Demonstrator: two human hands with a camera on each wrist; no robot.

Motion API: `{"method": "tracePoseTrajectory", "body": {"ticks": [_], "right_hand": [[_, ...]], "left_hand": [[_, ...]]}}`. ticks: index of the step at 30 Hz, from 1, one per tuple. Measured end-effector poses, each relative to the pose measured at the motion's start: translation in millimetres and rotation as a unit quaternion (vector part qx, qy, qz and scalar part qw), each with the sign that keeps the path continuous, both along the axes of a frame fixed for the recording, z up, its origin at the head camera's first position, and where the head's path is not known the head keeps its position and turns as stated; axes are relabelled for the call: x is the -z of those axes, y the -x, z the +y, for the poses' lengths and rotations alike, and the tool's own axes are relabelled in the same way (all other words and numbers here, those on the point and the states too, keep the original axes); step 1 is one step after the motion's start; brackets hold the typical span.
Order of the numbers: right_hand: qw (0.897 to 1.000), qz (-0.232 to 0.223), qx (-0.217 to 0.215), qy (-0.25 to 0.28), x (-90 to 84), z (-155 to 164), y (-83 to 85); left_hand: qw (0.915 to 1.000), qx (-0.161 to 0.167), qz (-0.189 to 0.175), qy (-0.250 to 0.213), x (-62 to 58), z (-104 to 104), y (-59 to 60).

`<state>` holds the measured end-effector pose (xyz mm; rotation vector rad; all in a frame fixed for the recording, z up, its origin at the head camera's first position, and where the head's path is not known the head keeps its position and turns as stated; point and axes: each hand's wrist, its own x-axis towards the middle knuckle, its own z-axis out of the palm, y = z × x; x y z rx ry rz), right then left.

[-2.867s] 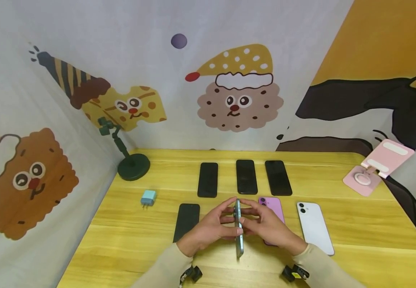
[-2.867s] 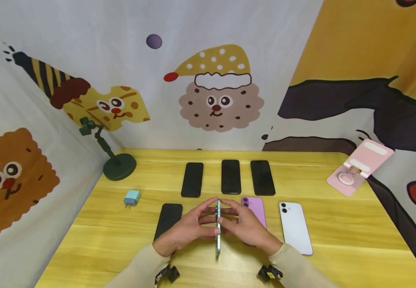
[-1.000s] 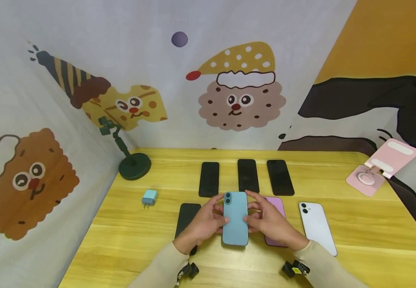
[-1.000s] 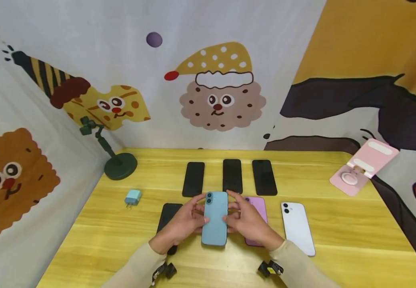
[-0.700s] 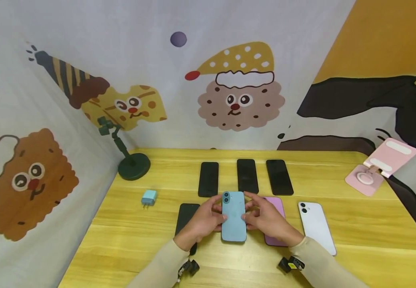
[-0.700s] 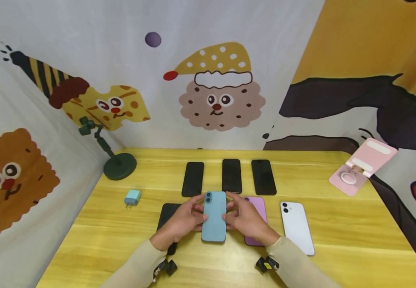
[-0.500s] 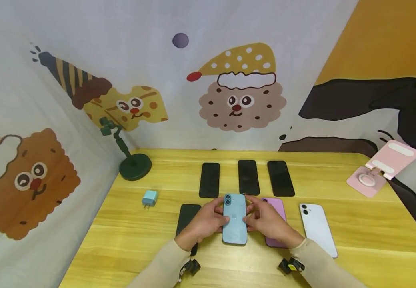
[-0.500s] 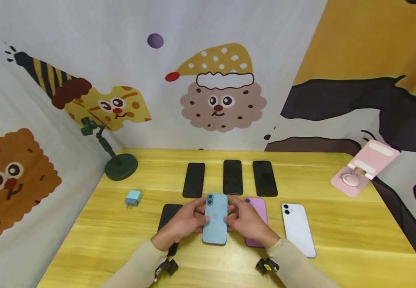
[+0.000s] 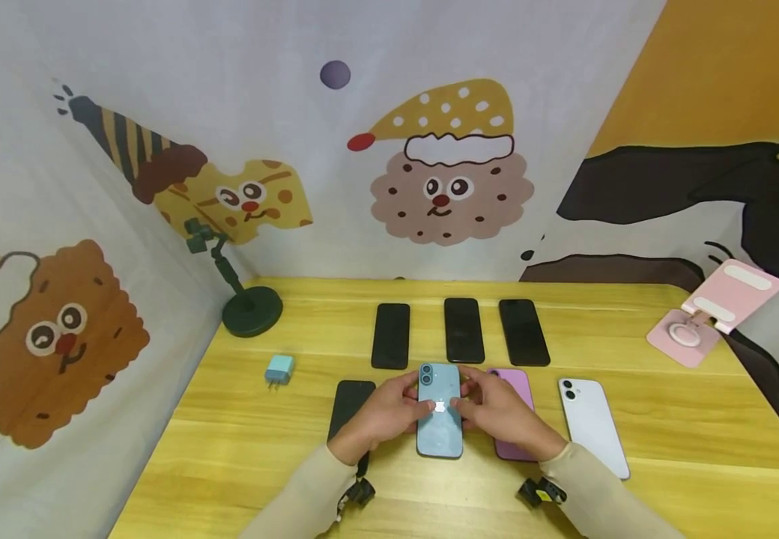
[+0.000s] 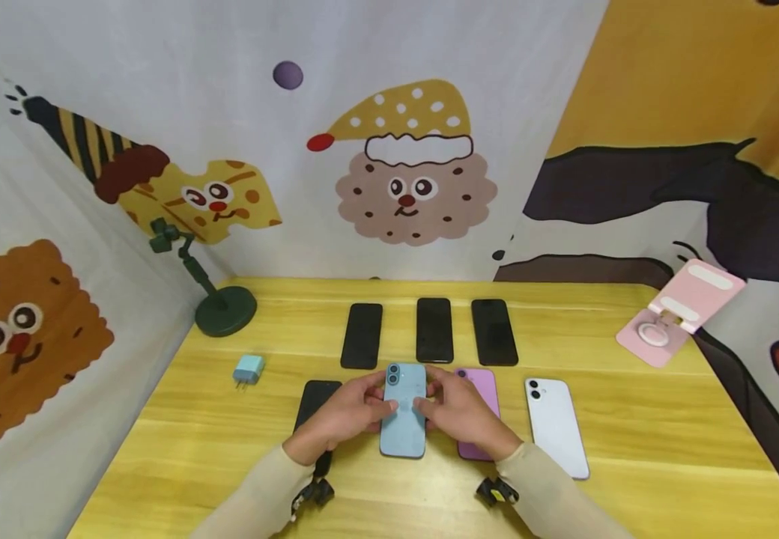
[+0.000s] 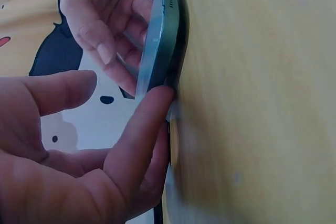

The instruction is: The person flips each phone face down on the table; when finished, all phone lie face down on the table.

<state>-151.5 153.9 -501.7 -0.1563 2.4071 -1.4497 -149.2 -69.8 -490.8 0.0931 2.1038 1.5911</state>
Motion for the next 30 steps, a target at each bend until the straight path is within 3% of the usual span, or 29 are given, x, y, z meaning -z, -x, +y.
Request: {"method": "tracePoseTrajectory", "body": {"ticks": [15,30], "right_hand": [[0.999,-0.021,0.025,-0.002,-9.6,0.4,-3.0],[1.0,-0.019,-0.005,0.024,-11.3,11.9,-6.4]], "left_hand": [[0.9994,0.002,-0.005,-0.034,1.5,-2.4,-0.2],[0.9989,0.002,-0.015,-0.045,3.3,-8.8,-0.8]]}}
